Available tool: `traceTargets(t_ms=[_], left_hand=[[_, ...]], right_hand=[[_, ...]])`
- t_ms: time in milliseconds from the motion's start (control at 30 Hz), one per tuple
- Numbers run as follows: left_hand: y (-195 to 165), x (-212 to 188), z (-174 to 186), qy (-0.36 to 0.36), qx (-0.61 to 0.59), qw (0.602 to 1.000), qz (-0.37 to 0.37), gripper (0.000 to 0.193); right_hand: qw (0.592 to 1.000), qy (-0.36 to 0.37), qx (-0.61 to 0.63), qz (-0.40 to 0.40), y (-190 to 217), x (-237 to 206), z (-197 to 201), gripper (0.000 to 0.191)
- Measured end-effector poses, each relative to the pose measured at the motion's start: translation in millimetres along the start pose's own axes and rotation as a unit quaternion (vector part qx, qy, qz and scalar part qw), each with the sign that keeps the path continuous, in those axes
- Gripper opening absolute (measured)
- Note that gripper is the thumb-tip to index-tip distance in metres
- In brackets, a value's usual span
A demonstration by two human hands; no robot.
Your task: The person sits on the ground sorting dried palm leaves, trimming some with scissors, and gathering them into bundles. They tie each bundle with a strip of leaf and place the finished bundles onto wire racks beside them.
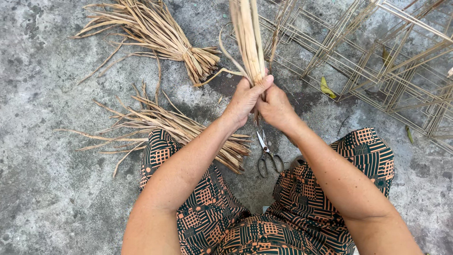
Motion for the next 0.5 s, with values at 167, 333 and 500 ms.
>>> traceTargets(t_ms=[167, 333, 500], left_hand=[[-43.5, 3.0, 21.1, -0.077, -0.087, 0.993, -0.019, 0.032], [-79.1, 4.7, 70.8, -0.127, -0.144, 0.979, -0.062, 0.03], [-104.9, -4.6, 148.0, -0.185, -0.142, 0.961, -0.146, 0.043]], right_hand=[[0.997, 0.074, 0.012, 0.01, 6.3, -7.9, -20.8, 0.037], [0.986, 0.095, -0.106, 0.086, 9.3, -19.9, -36.5, 0.031], [0.976, 0.153, -0.123, 0.09, 3.0, -36.2, -55.3, 0.035]])
Point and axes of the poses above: each hand's wrist, its own x-axis towards the middle knuckle, its own z-axis out of the back of the hand, y = z × x, the point moved 2 cm from there along x, towards the middle knuckle, and after that the axes turned 8 degrees about y, right-handed, at the moved point
